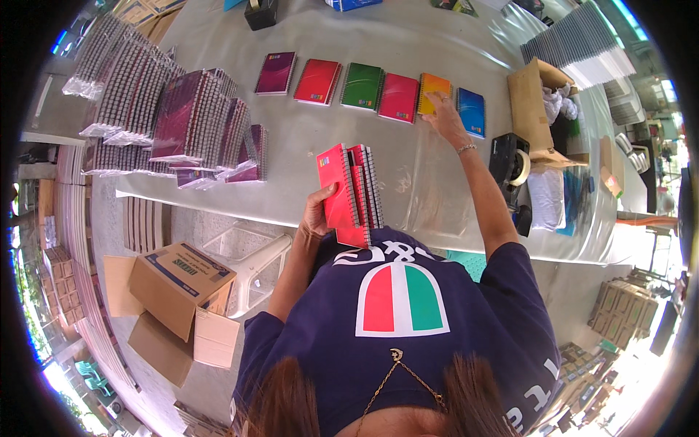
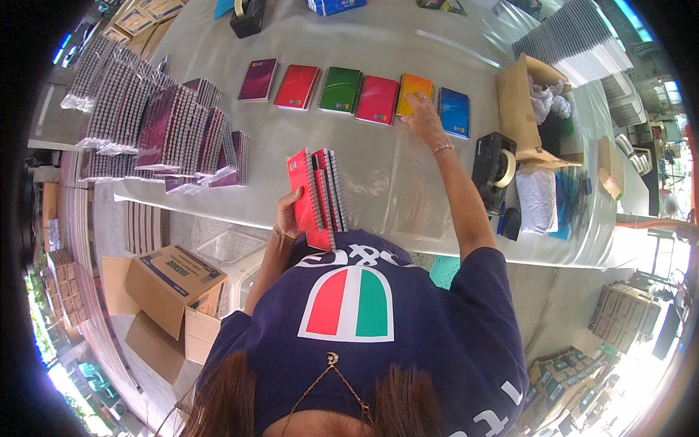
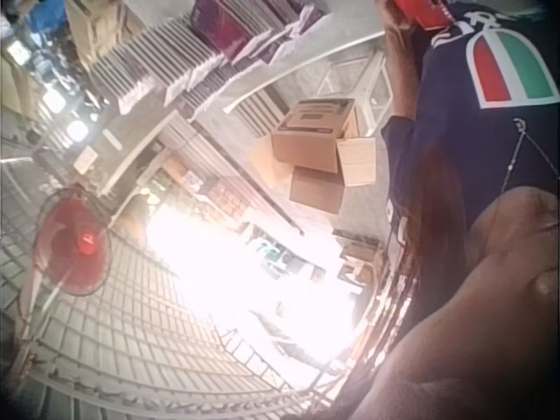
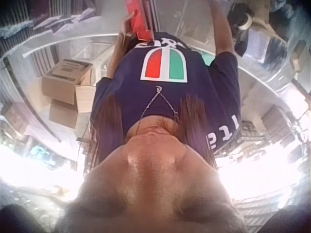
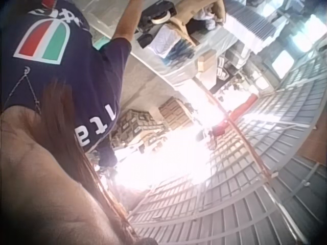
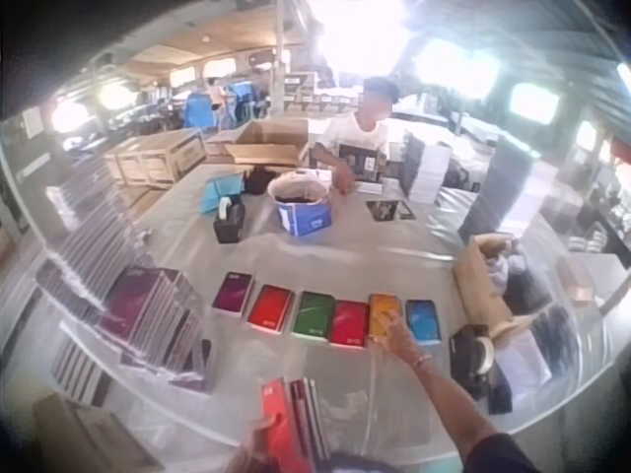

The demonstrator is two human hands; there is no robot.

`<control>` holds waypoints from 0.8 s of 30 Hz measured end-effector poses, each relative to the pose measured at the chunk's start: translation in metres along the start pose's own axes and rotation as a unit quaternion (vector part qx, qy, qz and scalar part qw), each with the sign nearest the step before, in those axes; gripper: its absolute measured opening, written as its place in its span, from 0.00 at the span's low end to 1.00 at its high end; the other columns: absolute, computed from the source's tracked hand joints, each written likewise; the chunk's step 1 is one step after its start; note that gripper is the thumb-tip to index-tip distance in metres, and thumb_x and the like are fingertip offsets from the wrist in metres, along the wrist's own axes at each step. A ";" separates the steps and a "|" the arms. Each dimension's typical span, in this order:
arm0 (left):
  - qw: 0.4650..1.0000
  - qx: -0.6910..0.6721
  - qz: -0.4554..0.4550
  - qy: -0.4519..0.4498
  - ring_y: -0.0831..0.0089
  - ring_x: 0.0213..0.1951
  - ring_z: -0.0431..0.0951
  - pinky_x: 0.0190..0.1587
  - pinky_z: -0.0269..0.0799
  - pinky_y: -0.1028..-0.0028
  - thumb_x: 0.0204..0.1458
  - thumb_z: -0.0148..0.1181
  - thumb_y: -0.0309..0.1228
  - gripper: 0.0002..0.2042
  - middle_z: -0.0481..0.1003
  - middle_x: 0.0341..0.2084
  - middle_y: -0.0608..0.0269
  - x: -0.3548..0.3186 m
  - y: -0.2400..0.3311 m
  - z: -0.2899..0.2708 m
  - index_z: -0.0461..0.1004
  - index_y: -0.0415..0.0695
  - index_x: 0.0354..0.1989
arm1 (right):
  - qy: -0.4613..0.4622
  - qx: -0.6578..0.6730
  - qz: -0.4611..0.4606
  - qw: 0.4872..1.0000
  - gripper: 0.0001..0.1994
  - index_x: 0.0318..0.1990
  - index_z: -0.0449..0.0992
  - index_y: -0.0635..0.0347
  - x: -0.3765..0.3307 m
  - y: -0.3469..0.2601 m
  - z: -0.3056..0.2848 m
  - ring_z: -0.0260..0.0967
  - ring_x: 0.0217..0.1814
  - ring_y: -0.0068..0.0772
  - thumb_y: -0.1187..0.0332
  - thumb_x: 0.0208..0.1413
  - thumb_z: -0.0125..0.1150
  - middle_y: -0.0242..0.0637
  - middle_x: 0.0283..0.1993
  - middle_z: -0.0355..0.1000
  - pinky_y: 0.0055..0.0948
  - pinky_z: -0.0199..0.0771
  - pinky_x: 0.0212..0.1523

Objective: The person gathers several spiral-bound notebooks of different colors, stacks them, and places them into a clear plastic sleeve. They then seal the sleeve using a tape dispenser and set the packaged bundle aside. The person repeats this process with another set of notebooks.

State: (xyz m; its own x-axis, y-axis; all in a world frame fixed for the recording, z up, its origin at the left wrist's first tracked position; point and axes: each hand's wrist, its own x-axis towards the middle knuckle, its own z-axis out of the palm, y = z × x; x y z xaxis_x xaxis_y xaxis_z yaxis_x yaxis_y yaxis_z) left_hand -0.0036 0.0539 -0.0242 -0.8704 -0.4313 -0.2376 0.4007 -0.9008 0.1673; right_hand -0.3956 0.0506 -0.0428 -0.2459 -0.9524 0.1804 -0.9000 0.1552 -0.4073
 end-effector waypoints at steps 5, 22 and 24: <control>1.000 -0.001 -0.006 -0.003 0.62 0.46 0.79 0.52 0.75 0.61 0.54 0.60 0.36 0.23 0.76 0.47 0.52 -0.002 0.000 0.000 0.67 0.36 0.55 | 0.014 -0.042 -0.027 0.999 0.25 0.53 0.70 0.62 -0.007 -0.005 0.000 0.67 0.57 0.47 0.68 0.47 0.69 0.49 0.53 0.69 0.36 0.69 0.58; 1.000 -0.005 -0.004 -0.002 0.62 0.47 0.78 0.53 0.74 0.60 0.56 0.58 0.35 0.21 0.76 0.47 0.52 -0.006 -0.002 0.004 0.67 0.36 0.55 | 0.062 -0.090 -0.037 0.993 0.17 0.47 0.72 0.60 -0.016 -0.005 0.007 0.72 0.52 0.43 0.66 0.49 0.67 0.43 0.47 0.74 0.34 0.75 0.50; 1.000 -0.003 -0.004 0.001 0.62 0.47 0.78 0.53 0.74 0.60 0.56 0.58 0.34 0.21 0.76 0.47 0.52 -0.006 -0.003 0.004 0.67 0.36 0.55 | 0.068 -0.085 -0.040 0.993 0.18 0.47 0.73 0.61 -0.016 -0.005 0.008 0.72 0.52 0.43 0.67 0.50 0.66 0.43 0.48 0.74 0.33 0.75 0.50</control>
State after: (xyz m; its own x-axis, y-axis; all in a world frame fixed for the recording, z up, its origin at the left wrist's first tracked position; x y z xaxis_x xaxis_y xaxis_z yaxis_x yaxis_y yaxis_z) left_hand -0.0009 0.0590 -0.0195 -0.8731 -0.4238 -0.2411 0.3951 -0.9047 0.1593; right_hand -0.3847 0.0636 -0.0510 -0.2072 -0.9209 0.3302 -0.9636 0.1338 -0.2313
